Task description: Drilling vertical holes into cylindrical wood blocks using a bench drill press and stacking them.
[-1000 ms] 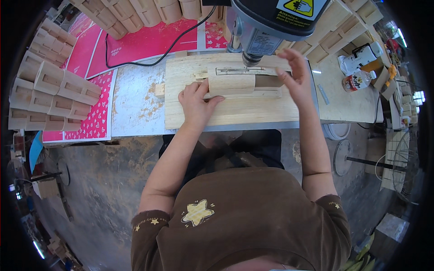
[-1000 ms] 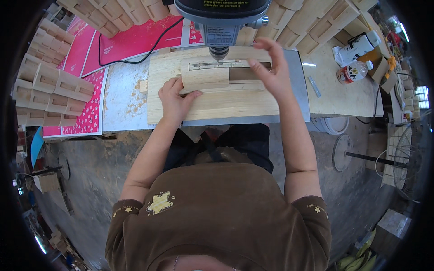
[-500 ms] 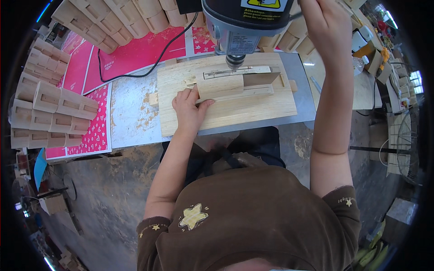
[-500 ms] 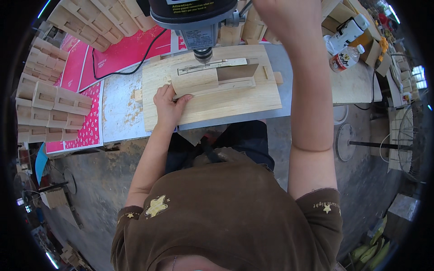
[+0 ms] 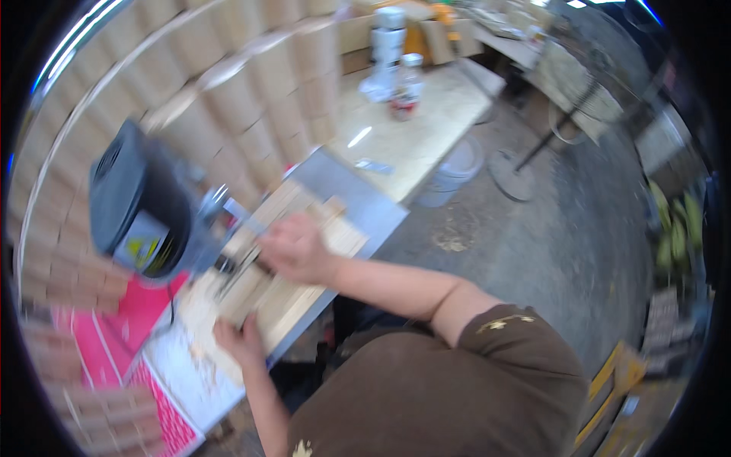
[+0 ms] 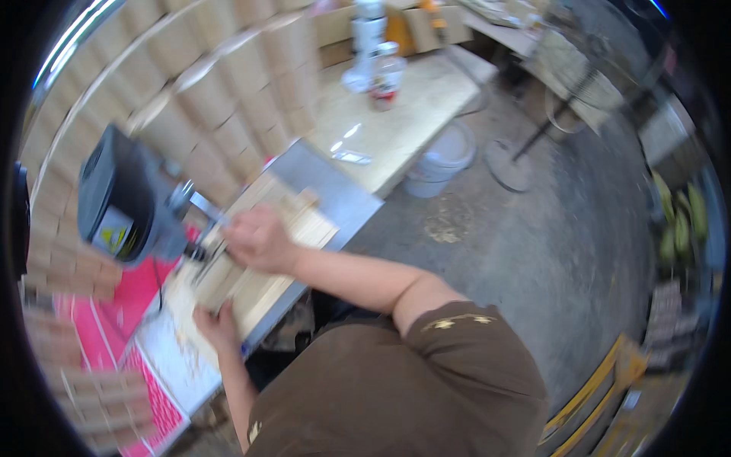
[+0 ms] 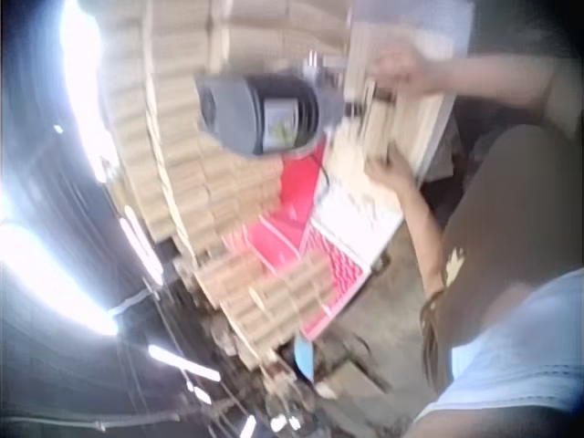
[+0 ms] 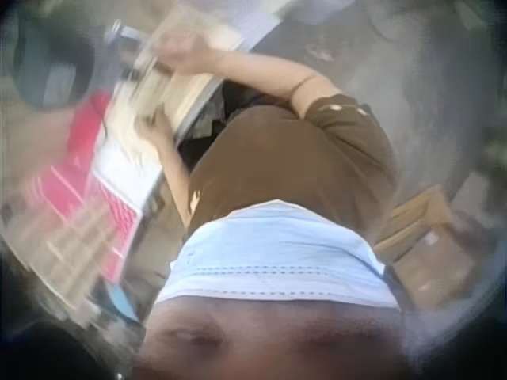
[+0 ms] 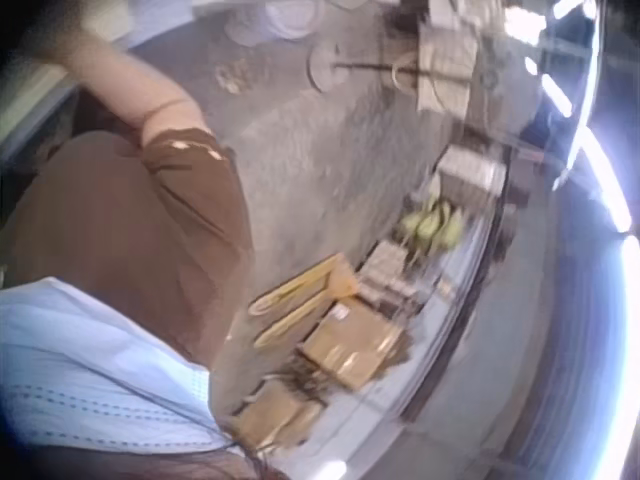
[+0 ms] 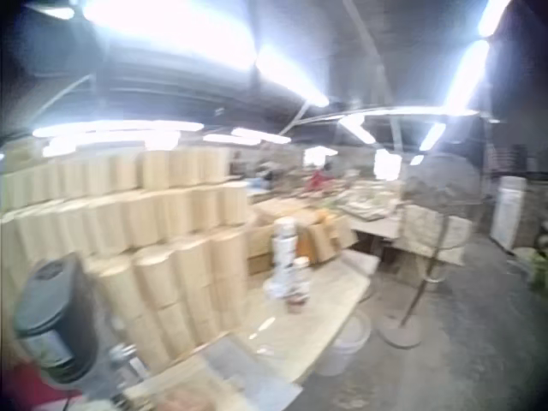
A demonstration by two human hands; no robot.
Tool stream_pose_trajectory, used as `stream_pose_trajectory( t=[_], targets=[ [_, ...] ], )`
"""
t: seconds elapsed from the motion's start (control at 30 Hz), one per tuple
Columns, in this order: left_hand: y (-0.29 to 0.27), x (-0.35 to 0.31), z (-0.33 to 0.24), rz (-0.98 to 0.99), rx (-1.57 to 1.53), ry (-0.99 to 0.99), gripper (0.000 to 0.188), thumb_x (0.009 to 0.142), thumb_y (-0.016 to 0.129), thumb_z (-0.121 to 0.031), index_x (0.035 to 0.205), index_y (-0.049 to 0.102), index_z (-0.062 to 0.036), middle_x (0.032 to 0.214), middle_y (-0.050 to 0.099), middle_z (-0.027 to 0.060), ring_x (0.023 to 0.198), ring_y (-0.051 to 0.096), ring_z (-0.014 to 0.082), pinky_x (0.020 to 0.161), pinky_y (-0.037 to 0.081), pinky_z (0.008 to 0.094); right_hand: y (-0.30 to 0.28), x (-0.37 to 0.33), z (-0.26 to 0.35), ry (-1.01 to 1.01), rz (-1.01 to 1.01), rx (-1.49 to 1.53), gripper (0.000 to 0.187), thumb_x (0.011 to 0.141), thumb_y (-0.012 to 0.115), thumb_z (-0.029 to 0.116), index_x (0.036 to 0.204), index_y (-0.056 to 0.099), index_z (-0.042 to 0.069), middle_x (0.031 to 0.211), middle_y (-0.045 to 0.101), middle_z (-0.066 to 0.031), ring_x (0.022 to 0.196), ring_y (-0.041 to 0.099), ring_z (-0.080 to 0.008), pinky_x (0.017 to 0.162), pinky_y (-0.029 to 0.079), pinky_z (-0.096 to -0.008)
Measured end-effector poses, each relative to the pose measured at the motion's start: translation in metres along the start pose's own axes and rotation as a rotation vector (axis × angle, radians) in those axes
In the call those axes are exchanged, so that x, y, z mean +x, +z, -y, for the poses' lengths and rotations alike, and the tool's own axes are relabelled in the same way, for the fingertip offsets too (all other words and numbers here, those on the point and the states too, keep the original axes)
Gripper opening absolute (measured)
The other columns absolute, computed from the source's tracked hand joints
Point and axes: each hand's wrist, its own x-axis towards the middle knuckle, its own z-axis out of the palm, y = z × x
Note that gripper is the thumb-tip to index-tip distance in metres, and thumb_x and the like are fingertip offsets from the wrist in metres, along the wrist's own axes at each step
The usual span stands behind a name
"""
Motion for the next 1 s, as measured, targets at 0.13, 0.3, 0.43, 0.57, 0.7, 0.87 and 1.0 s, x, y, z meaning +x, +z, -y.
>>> stream_pose_trajectory(
  t=[0.13, 0.3, 0.43, 0.57, 0.7, 0.87, 1.0],
  targets=[
    [-0.006, 0.000, -0.008, 0.092, -0.103, -0.118, 0.030, 0.073, 0.073, -0.006, 0.099, 0.060, 0.0015, 0.089, 0.058, 0.0136, 0.084, 0.055, 0.0283, 0.073, 0.044, 0.0362, -0.021, 0.019, 0.011, -0.032, 0.016, 0.050, 0.014, 0.068, 0.066, 0.013, 0.077, 0.056, 0.010, 0.071, 0.052, -0.0053, 0.063, 0.053, -0.0242, 0.054, 0.037, -0.0371],
    [0.000, 0.007, -0.011, 0.124, -0.173, -0.171, 0.027, 0.074, 0.072, -0.005, 0.097, 0.060, 0.0015, 0.091, 0.059, 0.0123, 0.083, 0.057, 0.0239, 0.072, 0.044, 0.0335, -0.030, 0.120, 0.029, -0.019, 0.027, -0.004, 0.024, 0.077, 0.061, 0.021, 0.061, 0.047, 0.009, 0.053, 0.050, -0.0091, 0.049, 0.053, -0.0300, 0.046, 0.037, -0.0416],
    [0.025, 0.017, -0.031, 0.177, -0.186, -0.150, 0.034, 0.070, 0.073, -0.005, 0.101, 0.060, 0.0004, 0.090, 0.057, 0.0127, 0.087, 0.052, 0.0310, 0.074, 0.042, 0.0397, 0.015, 0.193, -0.002, 0.190, 0.084, -0.189, 0.026, 0.078, 0.056, 0.024, 0.061, 0.059, 0.006, 0.057, 0.059, -0.0148, 0.056, 0.061, -0.0326, 0.052, 0.047, -0.0434],
    [0.028, 0.015, -0.044, 0.127, -0.209, -0.214, 0.034, 0.071, 0.074, -0.005, 0.102, 0.060, 0.0004, 0.094, 0.057, 0.0129, 0.089, 0.051, 0.0318, 0.075, 0.042, 0.0406, 0.031, 0.199, -0.005, 0.196, 0.153, -0.183, 0.027, 0.078, 0.054, 0.023, 0.059, 0.062, 0.005, 0.057, 0.059, -0.0162, 0.055, 0.061, -0.0332, 0.052, 0.048, -0.0439],
    [0.027, 0.013, -0.033, 0.157, -0.151, -0.184, 0.030, 0.076, 0.071, -0.001, 0.102, 0.057, 0.0023, 0.097, 0.058, 0.0131, 0.089, 0.058, 0.0241, 0.076, 0.048, 0.0338, -0.002, 0.172, 0.021, 0.167, 0.102, -0.095, 0.023, 0.077, 0.056, 0.021, 0.060, 0.058, 0.005, 0.054, 0.057, -0.0140, 0.051, 0.059, -0.0321, 0.049, 0.045, -0.0423],
    [0.028, 0.013, -0.033, 0.145, -0.112, -0.201, 0.032, 0.076, 0.072, -0.005, 0.104, 0.057, 0.0012, 0.097, 0.058, 0.0134, 0.090, 0.056, 0.0256, 0.077, 0.046, 0.0352, -0.044, 0.101, 0.041, 0.131, 0.182, -0.004, 0.018, 0.074, 0.060, 0.015, 0.060, 0.053, 0.007, 0.054, 0.054, -0.0106, 0.050, 0.056, -0.0280, 0.051, 0.042, -0.0391],
    [0.025, 0.015, -0.043, 0.156, -0.049, -0.158, 0.035, 0.075, 0.073, -0.006, 0.105, 0.057, 0.0001, 0.098, 0.058, 0.0129, 0.092, 0.054, 0.0276, 0.079, 0.044, 0.0367, -0.043, 0.050, 0.030, 0.101, 0.153, 0.035, 0.008, 0.075, 0.061, 0.012, 0.072, 0.055, 0.008, 0.063, 0.052, -0.0037, 0.056, 0.053, -0.0224, 0.054, 0.038, -0.0339]
  ],
)
